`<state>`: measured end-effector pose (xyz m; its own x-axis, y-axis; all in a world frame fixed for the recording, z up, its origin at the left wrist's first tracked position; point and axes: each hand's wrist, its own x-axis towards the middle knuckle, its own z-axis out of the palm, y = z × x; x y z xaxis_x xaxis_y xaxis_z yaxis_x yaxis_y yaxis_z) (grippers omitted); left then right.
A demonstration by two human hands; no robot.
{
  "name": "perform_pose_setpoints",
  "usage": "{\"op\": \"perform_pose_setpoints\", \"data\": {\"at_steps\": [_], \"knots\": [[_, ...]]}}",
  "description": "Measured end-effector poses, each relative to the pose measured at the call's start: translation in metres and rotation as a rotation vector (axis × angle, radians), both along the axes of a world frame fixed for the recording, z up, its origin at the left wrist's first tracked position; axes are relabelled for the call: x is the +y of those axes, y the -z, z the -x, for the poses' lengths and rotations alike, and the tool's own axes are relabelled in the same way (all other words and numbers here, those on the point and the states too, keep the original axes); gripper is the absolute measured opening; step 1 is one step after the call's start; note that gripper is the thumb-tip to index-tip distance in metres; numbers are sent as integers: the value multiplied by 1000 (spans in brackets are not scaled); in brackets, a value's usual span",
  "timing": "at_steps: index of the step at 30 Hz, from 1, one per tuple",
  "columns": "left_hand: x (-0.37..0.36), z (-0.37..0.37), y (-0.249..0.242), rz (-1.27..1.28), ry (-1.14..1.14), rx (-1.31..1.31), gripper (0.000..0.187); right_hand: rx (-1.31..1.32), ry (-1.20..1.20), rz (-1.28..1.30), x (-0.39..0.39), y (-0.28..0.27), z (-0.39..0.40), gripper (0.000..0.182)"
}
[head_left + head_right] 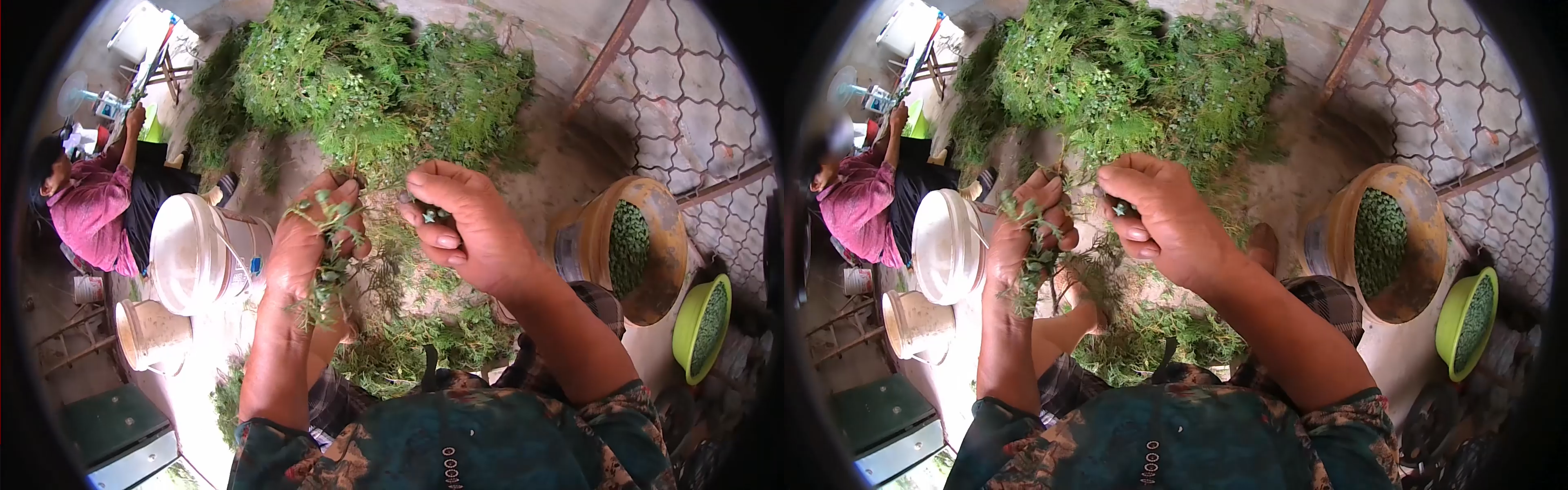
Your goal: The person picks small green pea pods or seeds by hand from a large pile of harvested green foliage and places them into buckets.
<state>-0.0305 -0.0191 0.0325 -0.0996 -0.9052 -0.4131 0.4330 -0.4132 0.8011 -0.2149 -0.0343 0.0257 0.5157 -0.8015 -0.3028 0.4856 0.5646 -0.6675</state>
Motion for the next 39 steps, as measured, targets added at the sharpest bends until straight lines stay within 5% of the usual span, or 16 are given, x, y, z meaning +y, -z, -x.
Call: {"op": "perform_pose_setpoints", "data": {"at_steps": [4,5,8,16,20,25,29,34,39], "knots": [[0,16,-16,21,-68,-329,23,-130,29,-128,-1,8,9,11],[-3,7,-10,25,-26,-434,18,-109,207,-89,-9,12,17,10],[-1,1,-13,75,-100,-383,15,-287,394,-85,-34,13,44,7],[0,4,-5,156,-18,-791,24,-97,-77,-74,4,7,6,41],[1,5,-1,211,-7,-889,24,129,-119,24,14,-1,-3,51],[-3,1,9,438,-46,-1042,19,196,-246,157,15,0,-1,28],[-12,-9,15,625,-96,-1195,19,194,247,216,2,-8,20,16],[-11,-10,-7,188,-143,-878,19,148,729,463,-17,-34,120,16],[-11,-5,2,201,-82,-788,20,1055,1209,442,11,-24,223,17]]}}
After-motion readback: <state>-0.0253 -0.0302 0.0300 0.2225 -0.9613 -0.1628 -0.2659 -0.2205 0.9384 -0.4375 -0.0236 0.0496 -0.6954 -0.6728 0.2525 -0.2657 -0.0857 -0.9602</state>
